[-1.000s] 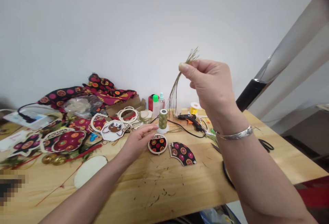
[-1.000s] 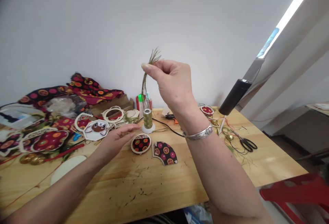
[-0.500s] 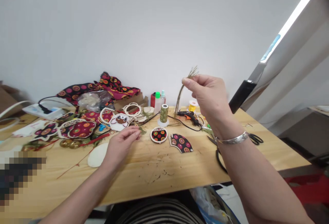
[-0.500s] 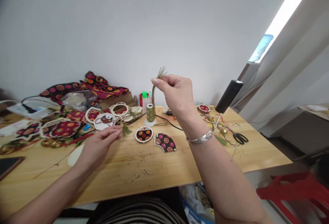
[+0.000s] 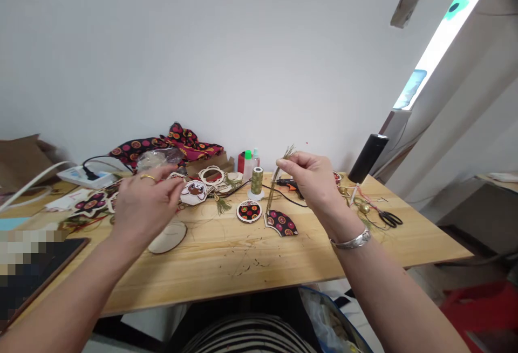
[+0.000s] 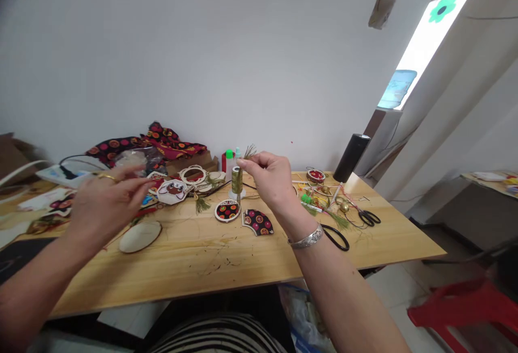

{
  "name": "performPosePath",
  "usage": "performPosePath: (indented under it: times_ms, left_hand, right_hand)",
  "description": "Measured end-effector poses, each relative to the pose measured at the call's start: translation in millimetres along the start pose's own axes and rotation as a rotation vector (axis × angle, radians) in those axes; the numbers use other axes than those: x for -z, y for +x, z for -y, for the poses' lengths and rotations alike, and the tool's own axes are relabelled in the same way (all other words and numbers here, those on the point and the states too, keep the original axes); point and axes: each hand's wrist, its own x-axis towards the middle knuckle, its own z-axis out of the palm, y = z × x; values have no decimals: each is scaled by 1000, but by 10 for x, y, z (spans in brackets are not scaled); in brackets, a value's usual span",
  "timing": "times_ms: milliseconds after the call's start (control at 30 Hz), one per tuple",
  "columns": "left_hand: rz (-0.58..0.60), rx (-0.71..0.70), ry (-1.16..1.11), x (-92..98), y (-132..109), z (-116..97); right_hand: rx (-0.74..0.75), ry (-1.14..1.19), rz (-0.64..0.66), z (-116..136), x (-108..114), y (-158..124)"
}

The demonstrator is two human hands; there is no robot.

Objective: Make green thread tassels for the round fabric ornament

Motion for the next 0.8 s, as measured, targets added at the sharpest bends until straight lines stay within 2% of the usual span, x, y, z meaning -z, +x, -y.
performPosePath:
  times_ms: [33, 100, 133, 167, 200, 233, 267, 300, 367, 467, 600, 700, 800]
  left_hand:
    - [-3, 14, -11, 64, 6, -29]
    - [-164, 68, -142, 185, -50, -156]
    - [-192, 120, -252, 231, -114, -256]
    - [-131, 215, -405, 259, -201, -376]
    - [90, 316, -633, 265, -305, -508]
    - [396, 390, -876, 246, -418, -642]
    - [669, 526, -1091, 204, -532, -768]
    - [854, 673, -1292, 144, -637, -877]
    - [989, 933, -1635, -4, -798, -1018]
    - [1034, 1183, -1929, -202, -907, -1045]
    - [935, 1408, -1972, -351, -969, -938]
    - [946, 1472, -1925, -422, -1024, -889]
    - [980, 1464, -1875, -482, -1044, -874]
  right_hand:
    - [-3, -3, 3, -21, 2, -9]
    - [-7, -6, 14, -71, -5, -24]
    - [-5, -10, 21, -98, -17, -32]
    - [0, -15, 30, -125, -33, -44]
    - [8, -24, 41, -153, -55, -62]
    - [21, -38, 54, -180, -83, -89]
    - [37, -55, 66, -207, -113, -128]
    - [57, -76, 81, -233, -146, -182]
    - [104, -122, 122, -284, -210, -335]
    - [182, -186, 194, -367, -276, -649]
    - [331, -264, 256, -510, -284, -1035]
    - [400, -234, 276, -625, -254, -1188]
    - [393, -215, 324, -722, -205, -1242]
